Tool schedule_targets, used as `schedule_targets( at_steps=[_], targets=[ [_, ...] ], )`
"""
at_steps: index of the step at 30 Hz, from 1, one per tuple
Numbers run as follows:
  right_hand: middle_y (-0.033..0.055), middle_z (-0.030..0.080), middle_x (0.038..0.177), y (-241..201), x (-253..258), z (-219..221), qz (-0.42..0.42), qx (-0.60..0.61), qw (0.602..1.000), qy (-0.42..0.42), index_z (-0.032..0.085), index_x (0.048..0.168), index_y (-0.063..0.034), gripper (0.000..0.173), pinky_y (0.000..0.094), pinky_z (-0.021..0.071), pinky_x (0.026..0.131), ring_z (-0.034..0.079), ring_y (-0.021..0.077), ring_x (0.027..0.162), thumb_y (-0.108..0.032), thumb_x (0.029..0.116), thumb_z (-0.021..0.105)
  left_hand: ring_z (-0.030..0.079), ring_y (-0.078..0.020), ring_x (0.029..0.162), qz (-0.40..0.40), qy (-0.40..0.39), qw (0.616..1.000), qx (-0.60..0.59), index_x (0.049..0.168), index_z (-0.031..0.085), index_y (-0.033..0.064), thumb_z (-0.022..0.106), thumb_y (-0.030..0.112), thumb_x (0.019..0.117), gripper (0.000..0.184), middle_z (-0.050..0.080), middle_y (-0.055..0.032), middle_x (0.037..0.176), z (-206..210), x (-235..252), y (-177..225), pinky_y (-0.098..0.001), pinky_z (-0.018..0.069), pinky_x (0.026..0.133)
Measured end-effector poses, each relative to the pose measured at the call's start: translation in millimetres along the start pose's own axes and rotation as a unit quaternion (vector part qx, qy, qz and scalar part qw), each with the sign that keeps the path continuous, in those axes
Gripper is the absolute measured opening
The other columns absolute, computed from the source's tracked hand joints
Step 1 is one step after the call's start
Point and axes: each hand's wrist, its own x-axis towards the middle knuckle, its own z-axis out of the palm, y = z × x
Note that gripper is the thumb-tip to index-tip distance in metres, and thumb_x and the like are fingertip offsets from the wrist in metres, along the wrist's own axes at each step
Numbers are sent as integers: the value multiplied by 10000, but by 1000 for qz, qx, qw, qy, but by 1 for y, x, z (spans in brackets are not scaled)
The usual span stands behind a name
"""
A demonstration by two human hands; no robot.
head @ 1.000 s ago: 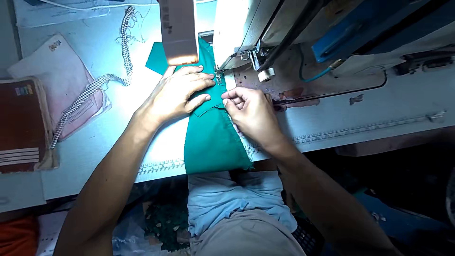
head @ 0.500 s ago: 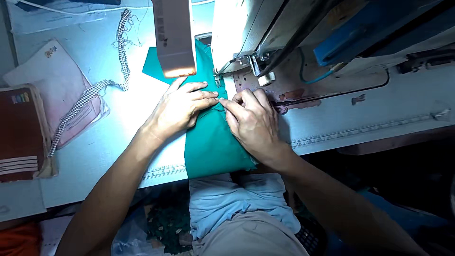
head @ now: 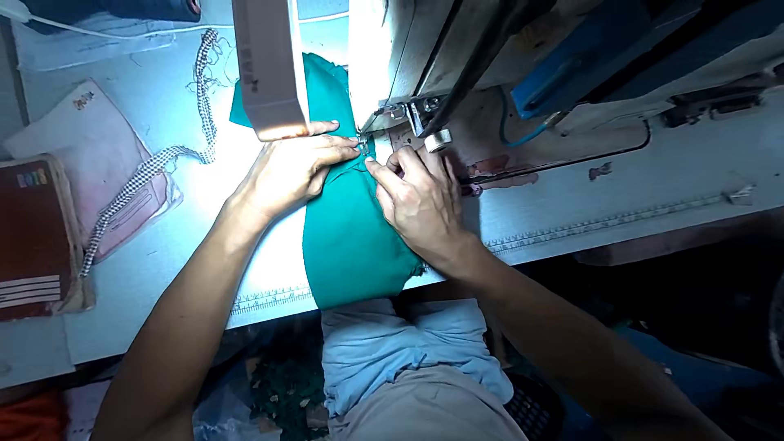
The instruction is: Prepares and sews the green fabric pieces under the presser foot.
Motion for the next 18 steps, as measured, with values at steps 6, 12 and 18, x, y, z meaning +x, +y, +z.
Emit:
schedule_targets(
  at_steps=[6, 12, 18],
  targets=[
    [138, 645, 1079, -3, -5, -1, 9, 3, 1000, 14, 711, 1306, -157, 335, 492, 468, 785, 587, 357, 1024, -143, 1005, 566, 537, -247, 1392, -10, -1, 1000, 0, 1288, 721, 213, 455, 64, 989, 427, 687, 32, 1355, -1, 2, -2, -569, 314, 1193],
    [142, 664, 1076, -21, -32, -7, 39, 35, 998, 19, 714, 1255, -89, 385, 468, 498, 813, 608, 343, 1027, -365, 1045, 547, 517, -233, 1414, -37, 2, 999, 17, 1299, 710, 235, 455, 67, 1006, 423, 661, 56, 1395, 2, 1, 4, -596, 311, 1181],
    [144, 637, 1124, -33, -63, -5, 56, 38, 998, 1, 673, 1334, -92, 442, 447, 500, 828, 594, 336, 1054, -392, 1026, 567, 530, -351, 1323, -292, 41, 951, 93, 1304, 653, 129, 394, 417, 1079, 449, 591, -133, 1398, 2, -21, 66, -579, 415, 1072]
  ],
)
